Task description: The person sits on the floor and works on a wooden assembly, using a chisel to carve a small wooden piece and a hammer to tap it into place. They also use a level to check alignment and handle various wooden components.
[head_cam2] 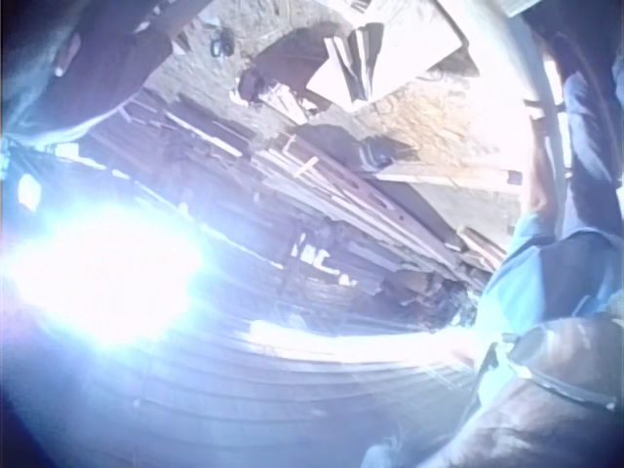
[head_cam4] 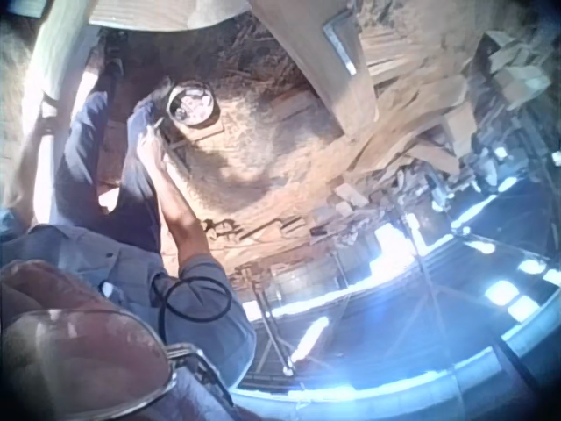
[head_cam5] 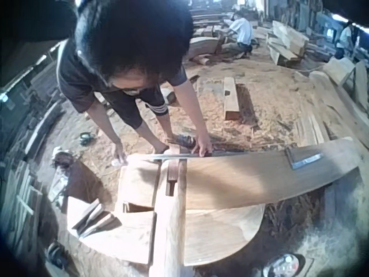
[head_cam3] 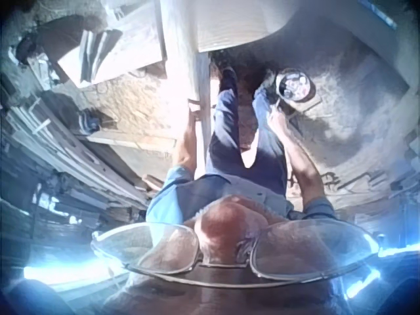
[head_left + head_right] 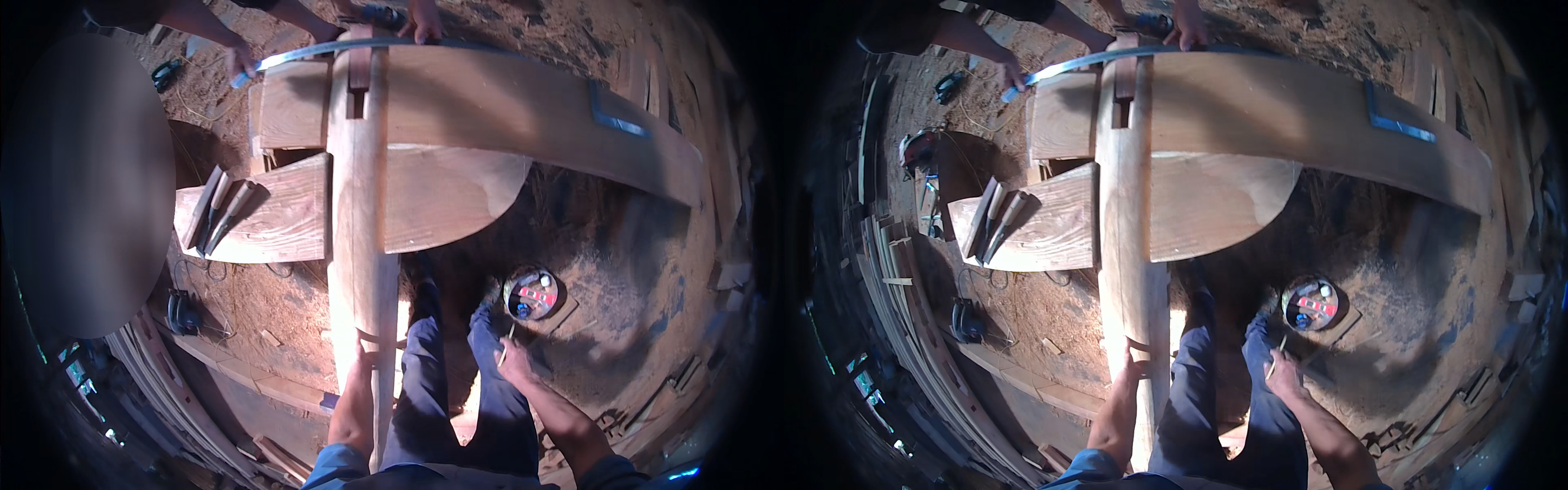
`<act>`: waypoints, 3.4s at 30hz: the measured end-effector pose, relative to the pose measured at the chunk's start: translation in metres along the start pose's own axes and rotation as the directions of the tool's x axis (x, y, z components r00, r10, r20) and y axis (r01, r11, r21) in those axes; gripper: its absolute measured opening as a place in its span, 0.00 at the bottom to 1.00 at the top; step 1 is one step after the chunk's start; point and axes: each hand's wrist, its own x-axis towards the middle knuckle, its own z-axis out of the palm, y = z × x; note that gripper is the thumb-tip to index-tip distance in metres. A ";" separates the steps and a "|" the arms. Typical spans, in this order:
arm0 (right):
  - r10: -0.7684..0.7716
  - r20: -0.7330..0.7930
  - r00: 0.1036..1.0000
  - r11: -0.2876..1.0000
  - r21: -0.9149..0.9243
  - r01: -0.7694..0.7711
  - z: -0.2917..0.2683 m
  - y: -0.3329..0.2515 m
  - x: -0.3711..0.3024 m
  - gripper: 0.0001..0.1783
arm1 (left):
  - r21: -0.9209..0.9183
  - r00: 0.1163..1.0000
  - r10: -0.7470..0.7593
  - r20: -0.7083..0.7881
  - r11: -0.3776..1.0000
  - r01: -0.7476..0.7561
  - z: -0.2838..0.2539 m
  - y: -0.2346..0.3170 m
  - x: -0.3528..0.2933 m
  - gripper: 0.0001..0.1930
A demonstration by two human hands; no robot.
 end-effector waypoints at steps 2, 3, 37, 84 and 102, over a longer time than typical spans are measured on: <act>-0.227 -0.264 0.937 0.970 0.018 0.241 -0.041 -0.039 0.034 0.29 | 0.417 0.942 0.270 -0.200 0.893 -0.167 0.006 0.034 -0.021 0.55; -0.266 -0.375 0.888 0.955 0.025 0.296 -0.065 -0.063 0.054 0.33 | 0.573 0.877 0.411 -0.250 0.792 -0.208 0.010 0.052 -0.033 0.55; 0.325 0.059 0.944 0.940 0.086 -0.329 0.050 -0.067 -0.025 0.47 | 0.814 0.978 0.198 0.061 0.557 -0.164 0.263 0.303 -0.134 0.86; 0.337 0.109 0.935 0.887 0.298 -0.354 0.056 -0.028 -0.002 0.45 | 0.856 0.965 0.263 0.011 0.495 -0.145 0.270 0.294 -0.124 0.87; 0.352 0.104 0.930 0.894 0.257 -0.366 0.043 -0.037 0.002 0.43 | 0.864 0.966 0.260 0.012 0.484 -0.141 0.270 0.296 -0.129 0.86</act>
